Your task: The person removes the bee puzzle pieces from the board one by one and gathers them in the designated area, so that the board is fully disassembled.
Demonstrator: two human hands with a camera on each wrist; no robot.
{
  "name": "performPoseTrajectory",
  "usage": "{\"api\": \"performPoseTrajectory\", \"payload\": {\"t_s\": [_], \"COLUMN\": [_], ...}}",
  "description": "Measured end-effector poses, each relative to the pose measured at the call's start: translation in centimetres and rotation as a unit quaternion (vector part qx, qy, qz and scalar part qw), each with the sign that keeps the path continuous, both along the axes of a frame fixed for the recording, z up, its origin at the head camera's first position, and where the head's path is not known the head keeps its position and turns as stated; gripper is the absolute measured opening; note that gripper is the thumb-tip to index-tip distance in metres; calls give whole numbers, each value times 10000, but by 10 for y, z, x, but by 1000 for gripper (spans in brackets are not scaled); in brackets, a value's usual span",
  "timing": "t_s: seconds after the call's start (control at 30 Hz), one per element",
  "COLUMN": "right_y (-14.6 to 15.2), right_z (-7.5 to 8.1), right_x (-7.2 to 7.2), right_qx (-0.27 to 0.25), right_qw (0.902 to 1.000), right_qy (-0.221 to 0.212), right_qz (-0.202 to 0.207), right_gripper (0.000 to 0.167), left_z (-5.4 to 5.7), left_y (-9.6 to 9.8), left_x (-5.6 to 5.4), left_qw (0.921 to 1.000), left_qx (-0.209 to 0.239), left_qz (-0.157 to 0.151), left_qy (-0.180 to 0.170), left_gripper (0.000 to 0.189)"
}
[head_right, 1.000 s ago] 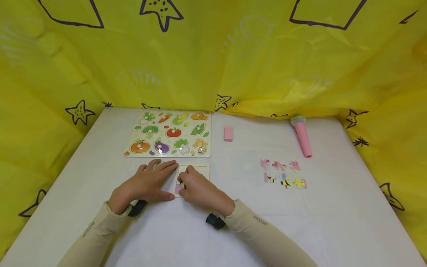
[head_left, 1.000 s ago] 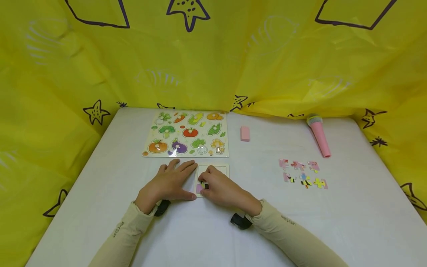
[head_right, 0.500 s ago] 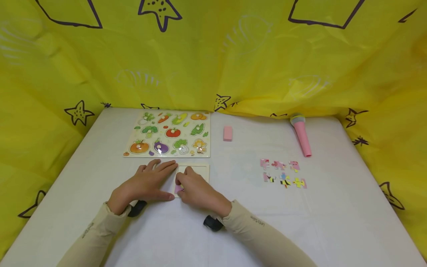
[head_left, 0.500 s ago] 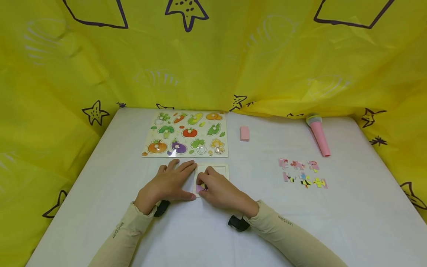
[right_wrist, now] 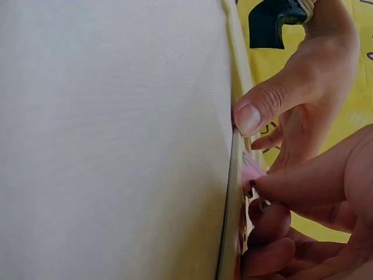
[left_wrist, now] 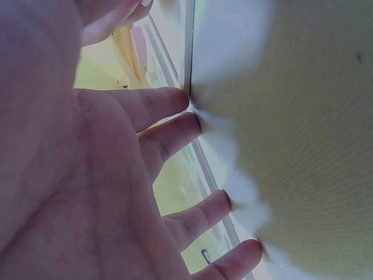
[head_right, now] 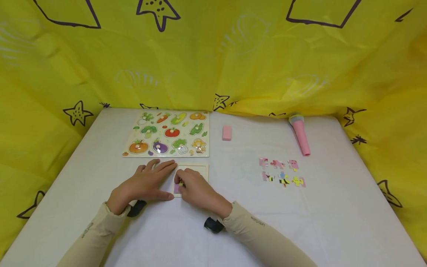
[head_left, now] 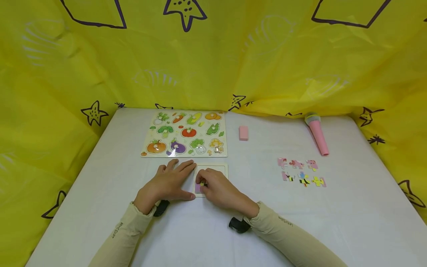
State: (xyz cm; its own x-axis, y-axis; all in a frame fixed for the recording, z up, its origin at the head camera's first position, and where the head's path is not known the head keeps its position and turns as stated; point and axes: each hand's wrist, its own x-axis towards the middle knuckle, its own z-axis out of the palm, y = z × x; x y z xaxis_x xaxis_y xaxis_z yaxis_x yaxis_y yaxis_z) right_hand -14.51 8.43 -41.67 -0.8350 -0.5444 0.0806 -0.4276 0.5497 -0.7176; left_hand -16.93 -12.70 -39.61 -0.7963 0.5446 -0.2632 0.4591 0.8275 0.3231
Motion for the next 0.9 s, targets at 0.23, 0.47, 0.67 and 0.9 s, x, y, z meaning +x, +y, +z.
{"api": "performPoseTrajectory", "payload": {"t_s": [0.23,0.47,0.67,0.9], "right_y": [3,6,11,15], "right_z": [-3,-5,-4,-4], "right_x": [0,2,2,4], "right_qx": [-541,-689,-830,-980], "right_qw": [9985,9974,9961,9948], "right_qy": [-80,-147,-280,-286], "right_qz": [-77,-171,-117,-20], "right_gripper": [21,18,18,17], "left_z": [0,-1,-1,0], "left_y": [0,0,0,0], "left_x": [0,1,1,0], "left_qw": [10000,10000,10000,10000], "left_qx": [21,41,15,-39], "left_qz": [13,-6,-18,-11], "left_qy": [-35,5,6,40], "left_gripper": [98,97,98,98]}}
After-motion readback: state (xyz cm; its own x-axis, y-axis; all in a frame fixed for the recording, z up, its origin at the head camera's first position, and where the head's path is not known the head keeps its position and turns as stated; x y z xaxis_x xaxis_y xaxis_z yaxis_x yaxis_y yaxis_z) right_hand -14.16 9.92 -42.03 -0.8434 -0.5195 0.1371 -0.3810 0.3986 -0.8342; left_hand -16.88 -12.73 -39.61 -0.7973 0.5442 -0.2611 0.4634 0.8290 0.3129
